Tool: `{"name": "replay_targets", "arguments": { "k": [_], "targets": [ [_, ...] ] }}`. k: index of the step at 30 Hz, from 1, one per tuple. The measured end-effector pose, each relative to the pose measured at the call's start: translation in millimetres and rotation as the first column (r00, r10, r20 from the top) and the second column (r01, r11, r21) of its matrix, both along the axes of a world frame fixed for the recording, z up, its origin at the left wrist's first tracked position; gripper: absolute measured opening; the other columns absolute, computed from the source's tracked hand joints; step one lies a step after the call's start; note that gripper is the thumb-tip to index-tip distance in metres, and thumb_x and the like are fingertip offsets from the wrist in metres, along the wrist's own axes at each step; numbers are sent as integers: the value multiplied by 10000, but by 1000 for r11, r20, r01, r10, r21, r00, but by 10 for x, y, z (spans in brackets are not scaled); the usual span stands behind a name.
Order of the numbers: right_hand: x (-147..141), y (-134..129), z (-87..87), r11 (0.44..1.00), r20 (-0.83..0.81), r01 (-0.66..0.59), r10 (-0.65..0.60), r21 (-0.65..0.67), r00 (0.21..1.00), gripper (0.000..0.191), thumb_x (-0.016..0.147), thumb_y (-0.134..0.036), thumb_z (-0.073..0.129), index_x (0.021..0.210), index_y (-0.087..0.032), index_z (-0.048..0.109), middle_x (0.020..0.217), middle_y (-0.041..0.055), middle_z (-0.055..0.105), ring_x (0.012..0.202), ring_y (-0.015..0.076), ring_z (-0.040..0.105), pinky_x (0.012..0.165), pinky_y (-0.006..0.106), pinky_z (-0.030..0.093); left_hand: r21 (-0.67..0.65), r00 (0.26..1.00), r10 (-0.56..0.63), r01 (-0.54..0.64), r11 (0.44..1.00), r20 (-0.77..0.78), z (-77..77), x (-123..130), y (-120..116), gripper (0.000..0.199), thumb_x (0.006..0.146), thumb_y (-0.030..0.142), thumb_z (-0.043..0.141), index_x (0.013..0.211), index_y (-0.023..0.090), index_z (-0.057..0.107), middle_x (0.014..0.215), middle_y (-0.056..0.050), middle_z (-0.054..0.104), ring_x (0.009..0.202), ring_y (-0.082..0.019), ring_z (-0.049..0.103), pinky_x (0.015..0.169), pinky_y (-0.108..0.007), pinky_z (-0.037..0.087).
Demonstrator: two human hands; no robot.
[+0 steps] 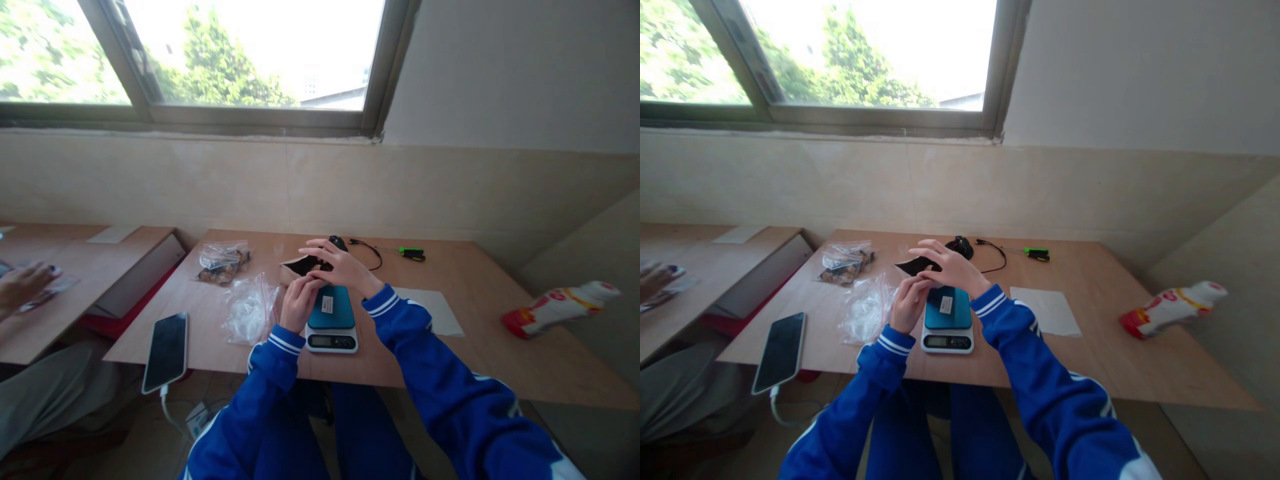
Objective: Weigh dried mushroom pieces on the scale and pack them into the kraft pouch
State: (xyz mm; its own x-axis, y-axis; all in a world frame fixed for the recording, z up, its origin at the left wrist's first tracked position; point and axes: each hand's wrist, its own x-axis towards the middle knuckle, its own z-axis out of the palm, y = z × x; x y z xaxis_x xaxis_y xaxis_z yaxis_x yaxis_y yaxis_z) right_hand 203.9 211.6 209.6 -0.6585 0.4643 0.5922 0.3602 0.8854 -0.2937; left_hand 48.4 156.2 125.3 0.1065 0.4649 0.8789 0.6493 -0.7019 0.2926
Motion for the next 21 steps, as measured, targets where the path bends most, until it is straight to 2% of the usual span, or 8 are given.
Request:
{"name": "replay_targets", "arguments": {
  "k": [7,10,12,14,16,18,20,21],
  "targets": [
    [-25,-103,21,998,-128,60,-64,-33,990,300,941,-200,430,1201,-207,580,1232,106,547,1187,197,537,1006,371,471,-17,996,30,-28,999,81,58,-73,4,173,890,130,514,998,199,630,1030,-62,584,984,-159,588,881,-307,509],
    [30,-171,-18,988,-117,146,-151,-48,982,271,943,-184,417,1142,-193,601,1172,105,591,1133,203,563,988,388,474,-72,952,201,-189,979,233,113,-267,131,137,879,144,497,926,175,621,956,-64,551,929,-168,569,824,-301,505],
    [70,-222,-64,981,-82,192,-195,-40,977,253,939,-171,420,1106,-190,610,1114,95,632,1096,213,580,975,407,474,-206,874,369,-316,926,317,133,-492,298,140,869,158,474,919,156,604,980,-83,528,911,-179,560,784,-296,502],
    [87,-290,-117,973,-49,228,-229,-29,972,246,932,-152,426,1092,-188,610,1082,86,657,1070,218,591,962,416,475,-390,806,521,-400,829,280,125,-769,508,179,860,175,464,979,135,592,1056,-113,517,944,-196,557,824,-311,489],
    [76,-377,-176,966,-30,257,-258,-16,966,245,927,-143,433,1086,-190,612,1083,82,665,1061,220,595,957,421,472,-571,758,645,-488,660,98,90,-1044,720,268,844,190,485,1084,113,576,1128,-149,504,1090,-240,521,951,-353,434],
    [45,-465,-245,959,-16,283,-283,0,959,240,925,-147,443,1084,-192,617,1089,81,666,1056,223,593,959,427,467,-714,726,671,-549,435,-149,36,-1264,895,409,839,250,516,1238,160,522,1220,-163,474,1189,-285,475,1000,-405,391],
    [11,-529,-320,951,-19,310,-310,16,951,243,924,-148,448,1092,-192,618,1095,81,662,1056,224,587,962,428,461,-766,710,656,-563,311,-256,-22,-1404,1015,495,823,319,553,1300,201,493,1286,-183,441,1203,-340,471,987,-472,385],
    [-3,-544,-353,945,-29,326,-325,24,945,246,925,-145,448,1097,-191,618,1097,83,659,1057,223,584,963,425,458,-778,704,653,-564,278,-278,-47,-1447,1056,506,821,351,554,1304,210,493,1306,-195,430,1198,-364,475,974,-502,385]
  ]
}}
